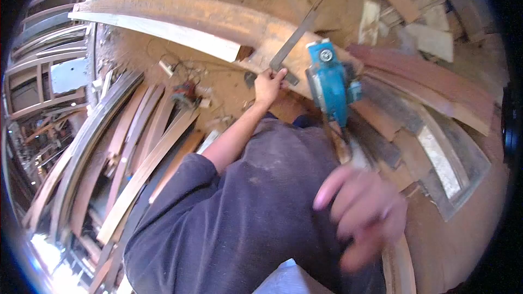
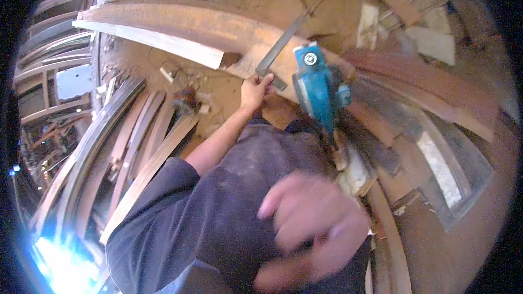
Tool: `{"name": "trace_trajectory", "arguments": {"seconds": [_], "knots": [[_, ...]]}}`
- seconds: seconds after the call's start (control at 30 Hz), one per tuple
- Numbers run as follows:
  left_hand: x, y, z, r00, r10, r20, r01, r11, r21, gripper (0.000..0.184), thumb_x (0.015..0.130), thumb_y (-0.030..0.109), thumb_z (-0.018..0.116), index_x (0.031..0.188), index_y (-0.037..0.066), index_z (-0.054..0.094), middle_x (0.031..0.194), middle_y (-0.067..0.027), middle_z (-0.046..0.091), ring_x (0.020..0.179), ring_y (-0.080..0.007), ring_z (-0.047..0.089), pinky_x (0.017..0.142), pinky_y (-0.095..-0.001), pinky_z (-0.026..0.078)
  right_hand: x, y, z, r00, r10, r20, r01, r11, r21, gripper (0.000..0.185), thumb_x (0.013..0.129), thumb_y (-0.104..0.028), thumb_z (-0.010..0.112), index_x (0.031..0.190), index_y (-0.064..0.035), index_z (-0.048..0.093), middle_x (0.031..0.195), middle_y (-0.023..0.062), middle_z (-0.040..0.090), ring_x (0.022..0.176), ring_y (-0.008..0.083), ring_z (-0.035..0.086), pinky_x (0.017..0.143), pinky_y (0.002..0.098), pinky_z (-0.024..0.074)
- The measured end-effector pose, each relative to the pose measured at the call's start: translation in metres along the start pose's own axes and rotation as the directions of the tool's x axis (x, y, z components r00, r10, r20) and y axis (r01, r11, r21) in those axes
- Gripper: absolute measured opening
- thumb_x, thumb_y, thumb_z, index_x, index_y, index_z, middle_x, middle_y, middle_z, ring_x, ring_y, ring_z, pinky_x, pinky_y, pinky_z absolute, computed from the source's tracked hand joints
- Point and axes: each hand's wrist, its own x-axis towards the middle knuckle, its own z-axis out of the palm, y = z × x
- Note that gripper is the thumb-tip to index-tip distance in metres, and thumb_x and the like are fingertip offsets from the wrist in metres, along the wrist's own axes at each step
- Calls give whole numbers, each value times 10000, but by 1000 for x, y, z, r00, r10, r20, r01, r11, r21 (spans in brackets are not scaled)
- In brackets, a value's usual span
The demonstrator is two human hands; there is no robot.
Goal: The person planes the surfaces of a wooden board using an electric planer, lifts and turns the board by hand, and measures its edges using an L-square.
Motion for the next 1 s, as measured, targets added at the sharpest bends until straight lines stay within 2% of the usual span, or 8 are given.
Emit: {"name": "trace_trajectory", "arguments": {"seconds": [0.03, 0.1, 0.2, 0.63, 0.73, 0.83, 0.9, 1.0], "knots": [[-1, 22, -16, 997, 44, 58, -57, 965, 257, 536, 1011, 522, 731, 826, 20, 732, 713, -110, 766, 635, -163, 753, 650, -352, 599, 17, -14, 19, 989, -47, 139, 27, 989, 145, 178, 961, -252, 754, 834, -128, 736, 807, 53, 633, 739, 219, 619, 778, 473, 560], [5, 39, -38, 954, -48, 295, -13, 979, 202, 592, 1010, 581, 718, 871, 7, 761, 770, -103, 781, 622, -189, 732, 613, -321, 596, 38, -23, 57, 956, -110, 274, 47, 973, 226, 133, 950, -167, 787, 833, -192, 727, 893, 68, 660, 798, 206, 651, 867, 485, 575], [23, 18, -64, 922, -34, 386, -31, 987, 159, 604, 1007, 590, 718, 875, 3, 774, 757, -91, 769, 644, -175, 737, 610, -327, 592, 54, -24, 108, 955, -277, 106, 230, 916, 329, 69, 929, -192, 816, 947, -125, 811, 778, -7, 569, 622, 151, 532, 710, 395, 481], [37, -130, -244, 997, 8, 79, -36, 929, 369, 659, 990, 656, 652, 982, 6, 757, 994, -226, 792, 960, -358, 779, 893, -468, 589, 107, 20, 227, 905, -347, 245, 173, 828, 533, 92, 946, -148, 797, 1032, -116, 808, 811, 31, 574, 621, 150, 490, 622, 351, 409], [36, -162, -274, 1000, 9, 17, -14, 937, 348, 701, 989, 686, 629, 1053, -2, 746, 1070, -261, 776, 1077, -411, 742, 951, -500, 568, 130, 35, 234, 795, -361, 488, 73, 855, 514, 154, 929, -168, 822, 1078, -131, 809, 810, 32, 576, 622, 160, 494, 640, 369, 423], [29, -184, -299, 996, 54, -70, -27, 939, 343, 728, 986, 702, 620, 1096, -7, 746, 1137, -285, 761, 1096, -437, 729, 944, -511, 564, 154, 43, 243, 729, -340, 594, 156, 928, 340, 88, 935, -190, 811, 1005, -160, 767, 854, 58, 617, 725, 188, 573, 757, 443, 504], [24, -189, -314, 998, -30, -51, 47, 933, 356, 717, 986, 698, 629, 1115, 5, 756, 1132, -266, 767, 1092, -416, 734, 943, -494, 562, 152, 61, 236, 892, -64, 448, 193, 949, -250, 37, 922, -127, 764, 909, -112, 734, 896, 74, 631, 847, 229, 628, 871, 463, 554], [26, -215, -323, 994, -29, -108, 48, 984, 173, 672, 1003, 672, 633, 1110, 23, 770, 1099, -224, 785, 1069, -375, 746, 939, -470, 560, 187, 157, 174, 965, 228, 127, -13, 528, -849, 541, 863, -168, 807, 1369, -24, 678, 1085, 111, 600, 1031, 234, 582, 965, 353, 504]]}}
